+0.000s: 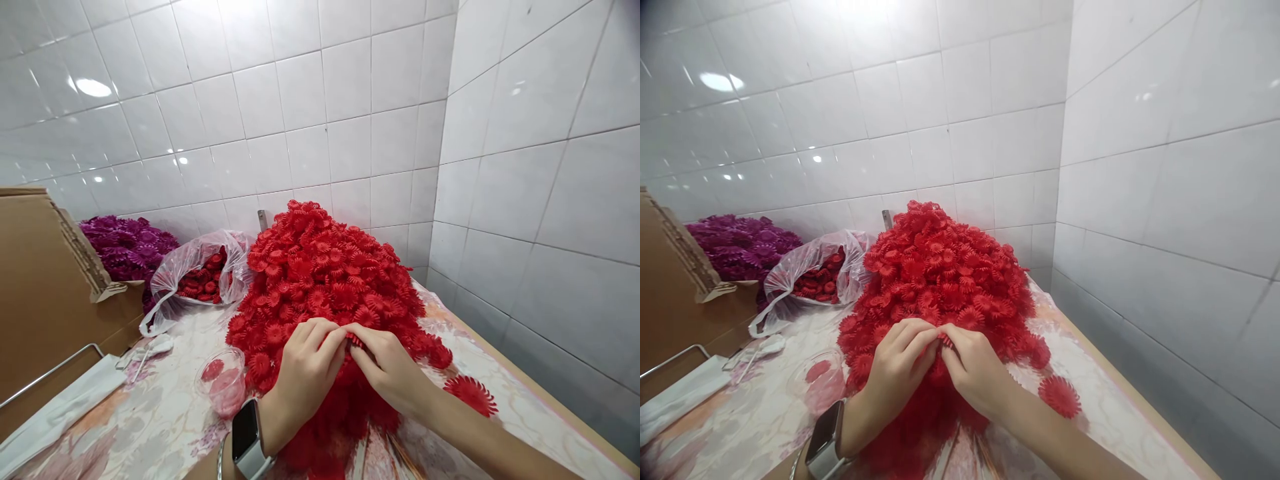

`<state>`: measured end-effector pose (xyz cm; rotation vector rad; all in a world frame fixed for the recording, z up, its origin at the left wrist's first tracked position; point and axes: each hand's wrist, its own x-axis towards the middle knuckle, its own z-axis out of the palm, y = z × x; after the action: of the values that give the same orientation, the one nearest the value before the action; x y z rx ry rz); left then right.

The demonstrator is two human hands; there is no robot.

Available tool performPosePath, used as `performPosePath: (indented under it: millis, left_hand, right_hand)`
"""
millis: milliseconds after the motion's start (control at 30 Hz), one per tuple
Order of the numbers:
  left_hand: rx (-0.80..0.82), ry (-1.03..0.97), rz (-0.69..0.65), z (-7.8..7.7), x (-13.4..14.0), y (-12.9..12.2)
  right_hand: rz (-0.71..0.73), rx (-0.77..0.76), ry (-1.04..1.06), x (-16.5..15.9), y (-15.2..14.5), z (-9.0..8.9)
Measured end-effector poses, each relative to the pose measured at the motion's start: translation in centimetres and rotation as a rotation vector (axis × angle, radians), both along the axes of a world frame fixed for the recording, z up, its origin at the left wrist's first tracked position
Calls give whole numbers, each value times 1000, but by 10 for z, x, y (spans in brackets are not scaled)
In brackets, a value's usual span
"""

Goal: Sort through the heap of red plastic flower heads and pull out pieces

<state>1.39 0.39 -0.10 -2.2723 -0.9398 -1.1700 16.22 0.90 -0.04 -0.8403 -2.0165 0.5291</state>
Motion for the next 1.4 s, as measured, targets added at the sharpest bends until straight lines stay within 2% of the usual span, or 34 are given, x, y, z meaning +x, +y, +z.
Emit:
performPosePath:
  millis: [300,467,633,833,1067,1233,1400]
  left_hand:
    - [125,18,117,9,-5,-1]
    - [172,-13,135,7,-6,4]
    - [162,4,158,2,-6,7]
    - [156,52,124,0,-3,5]
    - [116,-1,107,0,-3,4]
    - [-37,-66,-30,5,-4,2]
    - [-163,-139,-131,8,-6,4]
  right_hand:
    - [-83,85,-196,-4,2,14]
    - [-115,183,-354,-5,13,19]
    - [-158,346,-387,-4,23,3]
    - [-157,467,-329,4,27,-20]
    - [-123,323,-194,5,17,-13]
    - [-151,138,-65,4,14,-6]
    - [-71,-67,-9,2,12,-3]
